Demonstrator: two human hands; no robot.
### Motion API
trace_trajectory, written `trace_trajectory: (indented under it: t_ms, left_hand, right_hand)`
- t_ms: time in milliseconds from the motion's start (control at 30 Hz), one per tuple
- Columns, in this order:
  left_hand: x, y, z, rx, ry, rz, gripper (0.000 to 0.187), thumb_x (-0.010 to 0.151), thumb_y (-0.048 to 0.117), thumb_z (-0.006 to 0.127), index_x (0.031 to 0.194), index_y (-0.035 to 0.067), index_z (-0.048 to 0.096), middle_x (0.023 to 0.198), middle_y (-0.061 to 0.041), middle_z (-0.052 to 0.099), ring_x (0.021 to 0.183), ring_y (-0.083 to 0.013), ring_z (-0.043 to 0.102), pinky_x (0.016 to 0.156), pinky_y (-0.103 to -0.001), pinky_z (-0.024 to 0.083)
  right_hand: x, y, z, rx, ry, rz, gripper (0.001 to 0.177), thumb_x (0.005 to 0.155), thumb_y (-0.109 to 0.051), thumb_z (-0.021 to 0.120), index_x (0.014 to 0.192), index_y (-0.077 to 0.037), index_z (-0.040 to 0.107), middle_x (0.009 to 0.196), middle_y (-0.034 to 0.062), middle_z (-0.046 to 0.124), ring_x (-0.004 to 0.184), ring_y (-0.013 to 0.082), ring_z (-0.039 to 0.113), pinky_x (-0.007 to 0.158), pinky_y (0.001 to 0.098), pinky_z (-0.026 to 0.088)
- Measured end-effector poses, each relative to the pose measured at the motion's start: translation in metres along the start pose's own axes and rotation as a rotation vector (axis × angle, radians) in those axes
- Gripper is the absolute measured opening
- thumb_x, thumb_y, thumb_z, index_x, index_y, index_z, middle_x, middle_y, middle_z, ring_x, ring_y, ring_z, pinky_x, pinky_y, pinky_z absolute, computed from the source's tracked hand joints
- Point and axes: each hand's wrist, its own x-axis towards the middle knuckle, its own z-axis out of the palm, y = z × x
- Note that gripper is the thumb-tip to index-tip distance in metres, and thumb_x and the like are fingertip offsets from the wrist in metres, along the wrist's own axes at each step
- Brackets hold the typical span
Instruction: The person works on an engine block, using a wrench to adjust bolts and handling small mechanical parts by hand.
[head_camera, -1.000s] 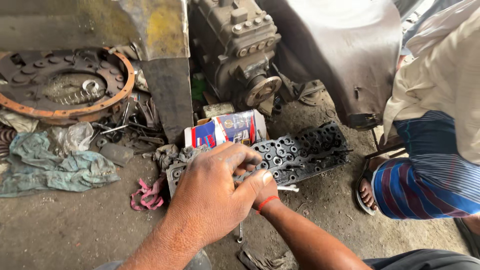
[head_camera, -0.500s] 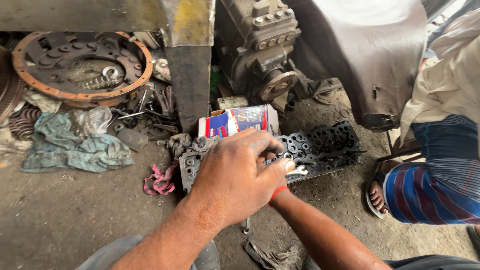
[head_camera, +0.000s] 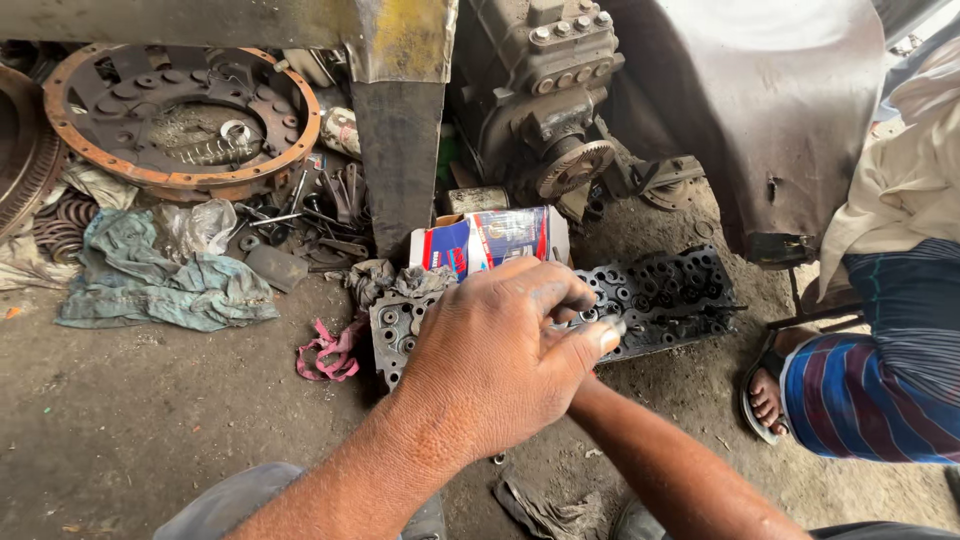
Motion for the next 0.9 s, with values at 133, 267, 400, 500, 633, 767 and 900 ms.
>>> trace_trajectory:
  t_ms: [133,267,400,500,633,767,900]
  left_hand:
    - [0.0,-0.002,0.002,0.031,-0.034,-0.051,0.031,0.082,0.039,0.075,0.093,0.01,0.073,0.093,-0.007,0.072,0.088,-0.0241,0.072,0.081,-0.041,0.055]
    - [0.0,-0.003,0.004,0.012,0.004,0.012,0.031,0.083,0.038,0.075,0.096,0.01,0.073,0.096,-0.007,0.072,0.09,-0.0261,0.071,0.08,-0.041,0.055]
    - [0.0,-0.003,0.008,0.043,0.01,0.024,0.033,0.082,0.04,0.076,0.093,0.009,0.073,0.092,-0.008,0.072,0.09,-0.028,0.07,0.08,-0.043,0.054]
    - [0.0,-0.002,0.005,0.02,-0.022,-0.036,0.032,0.081,0.04,0.075,0.092,0.01,0.072,0.092,-0.007,0.072,0.089,-0.0265,0.071,0.079,-0.042,0.055]
    - [-0.001,-0.004,0.004,0.016,-0.015,-0.021,0.031,0.082,0.038,0.075,0.094,0.01,0.073,0.093,-0.007,0.073,0.092,-0.0273,0.071,0.083,-0.042,0.054]
    - [0.001,-0.005,0.002,0.023,-0.018,-0.009,0.03,0.081,0.036,0.075,0.095,0.01,0.073,0.095,-0.007,0.073,0.094,-0.0273,0.071,0.085,-0.042,0.054]
    - [0.003,-0.003,0.003,0.005,-0.023,-0.017,0.029,0.082,0.037,0.074,0.094,0.011,0.074,0.098,-0.005,0.074,0.093,-0.0267,0.072,0.084,-0.041,0.055]
  right_hand:
    - [-0.008,0.002,0.017,0.238,-0.036,0.001,0.041,0.095,-0.051,0.064,0.121,-0.019,0.063,0.114,0.0,0.061,0.112,0.0113,0.058,0.097,0.0279,0.048]
    - [-0.013,-0.002,0.03,0.364,-0.06,-0.037,0.041,0.095,-0.049,0.065,0.121,-0.019,0.061,0.113,-0.0013,0.059,0.112,0.0088,0.057,0.099,0.0258,0.047]
    - [-0.015,0.002,0.048,0.457,-0.129,-0.094,0.04,0.095,-0.048,0.066,0.122,-0.018,0.06,0.112,-0.0026,0.058,0.112,0.0063,0.056,0.1,0.0237,0.046]
    - [-0.003,0.029,0.074,1.303,-0.354,-0.627,0.035,0.106,-0.048,0.066,0.126,-0.02,0.058,0.113,-0.0058,0.054,0.111,0.0037,0.053,0.105,0.0205,0.045]
    - [-0.016,0.0,0.039,0.99,0.089,-0.237,0.037,0.097,-0.042,0.069,0.12,-0.016,0.059,0.107,-0.0037,0.053,0.107,0.0057,0.054,0.099,0.024,0.043]
    - [-0.005,0.0,0.05,0.541,0.018,0.054,0.046,0.08,-0.042,0.077,0.112,-0.013,0.062,0.103,-0.0007,0.057,0.103,0.0077,0.058,0.091,0.0268,0.044]
    - [-0.006,0.002,0.065,0.857,-0.011,-0.222,0.045,0.082,-0.044,0.075,0.112,-0.014,0.063,0.103,-0.0016,0.057,0.103,0.0073,0.057,0.092,0.0262,0.044]
